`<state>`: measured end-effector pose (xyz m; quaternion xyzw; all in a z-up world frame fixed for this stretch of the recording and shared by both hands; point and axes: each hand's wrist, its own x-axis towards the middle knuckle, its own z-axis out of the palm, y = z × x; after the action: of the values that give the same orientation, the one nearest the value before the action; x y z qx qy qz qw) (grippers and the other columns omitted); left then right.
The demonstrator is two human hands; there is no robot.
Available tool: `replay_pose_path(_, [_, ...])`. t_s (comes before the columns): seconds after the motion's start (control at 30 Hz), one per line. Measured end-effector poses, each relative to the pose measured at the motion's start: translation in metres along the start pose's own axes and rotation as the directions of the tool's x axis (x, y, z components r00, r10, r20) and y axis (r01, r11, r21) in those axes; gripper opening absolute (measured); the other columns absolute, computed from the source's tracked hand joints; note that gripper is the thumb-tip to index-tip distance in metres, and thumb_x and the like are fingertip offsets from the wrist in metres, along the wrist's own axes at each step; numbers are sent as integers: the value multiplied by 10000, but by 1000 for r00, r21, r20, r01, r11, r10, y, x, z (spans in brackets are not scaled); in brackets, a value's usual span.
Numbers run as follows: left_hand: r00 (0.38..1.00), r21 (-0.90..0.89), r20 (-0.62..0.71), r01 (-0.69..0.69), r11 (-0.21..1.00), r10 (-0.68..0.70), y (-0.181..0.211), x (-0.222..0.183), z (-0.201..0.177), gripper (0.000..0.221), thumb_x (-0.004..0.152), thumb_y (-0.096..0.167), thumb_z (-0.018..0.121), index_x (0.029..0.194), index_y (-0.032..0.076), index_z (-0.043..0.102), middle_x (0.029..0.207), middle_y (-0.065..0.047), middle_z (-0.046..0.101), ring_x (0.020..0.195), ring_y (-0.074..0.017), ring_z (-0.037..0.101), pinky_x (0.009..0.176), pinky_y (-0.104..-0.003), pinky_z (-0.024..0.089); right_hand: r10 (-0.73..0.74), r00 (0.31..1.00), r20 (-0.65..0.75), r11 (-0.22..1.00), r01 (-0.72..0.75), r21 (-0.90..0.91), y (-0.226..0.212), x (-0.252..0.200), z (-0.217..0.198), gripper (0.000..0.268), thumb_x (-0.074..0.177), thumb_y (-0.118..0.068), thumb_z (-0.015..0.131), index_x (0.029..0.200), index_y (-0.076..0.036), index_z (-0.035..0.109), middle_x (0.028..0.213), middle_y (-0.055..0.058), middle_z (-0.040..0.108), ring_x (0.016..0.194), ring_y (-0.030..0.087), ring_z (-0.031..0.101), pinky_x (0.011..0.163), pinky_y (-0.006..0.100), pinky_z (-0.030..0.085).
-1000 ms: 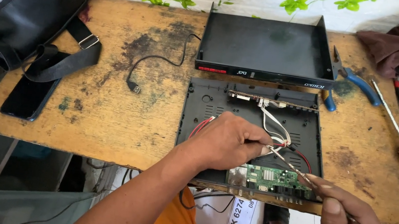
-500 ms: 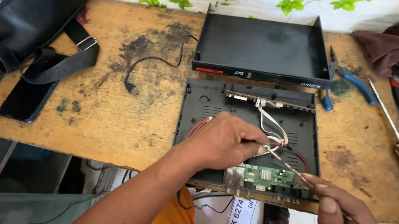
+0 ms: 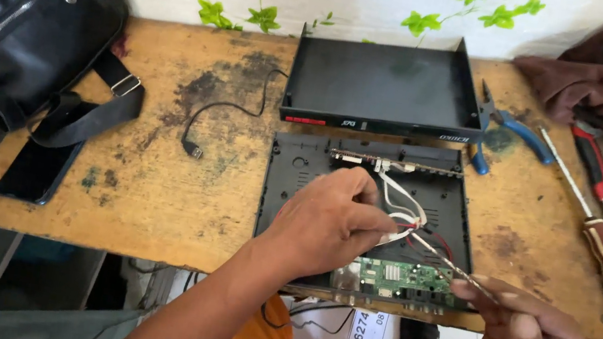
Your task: The person is repairing the internal components of an electronic device by probing the circuit board with a screwdriver and adjusting internal wiring.
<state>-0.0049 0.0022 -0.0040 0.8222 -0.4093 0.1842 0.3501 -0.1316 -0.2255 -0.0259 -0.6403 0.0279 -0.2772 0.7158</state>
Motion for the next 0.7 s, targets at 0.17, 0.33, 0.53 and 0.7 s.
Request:
replay_pose_path(0.17, [978, 0, 163, 134, 991, -133, 4, -1, -9, 120, 987, 191, 702, 922, 229, 795, 644, 42, 433, 537, -162, 449, 464, -336, 380, -101, 995, -10, 993, 101, 63, 18, -4, 4, 221, 1077, -179, 539, 1136, 26, 598, 1180, 265, 688, 976, 364, 765, 963, 437, 698])
replay_pose_path(0.33, [959, -143, 235, 198, 970, -161, 3, 0, -14, 86, 950, 154, 716, 948, 190, 795, 689, 25, 615, 592, -164, 620, 492, -348, 444, -54, 999, -6, 997, 55, 51, 4, -6, 8, 178, 1054, -163, 556, 1069, 5, 615, 1083, 236, 709, 847, 336, 768, 899, 456, 698])
replay_pose_path(0.53, [928, -25, 258, 284, 958, -269, 7, 1, -10, 123, 935, 216, 684, 959, 236, 804, 725, 54, 635, 615, -181, 634, 454, -396, 481, 45, 999, -26, 996, -47, -77, -16, -8, 21, 153, 1074, -110, 510, 1078, 18, 593, 1109, 243, 706, 884, 358, 767, 882, 475, 677])
replay_pose_path(0.7, [938, -5, 230, 267, 964, -259, 4, -1, -4, 147, 935, 223, 665, 933, 237, 811, 726, 61, 687, 641, -183, 669, 516, -414, 531, 62, 996, -66, 981, -73, -181, -28, -10, 33, 167, 1059, -76, 490, 1059, 70, 569, 1098, 292, 694, 909, 366, 757, 878, 425, 642])
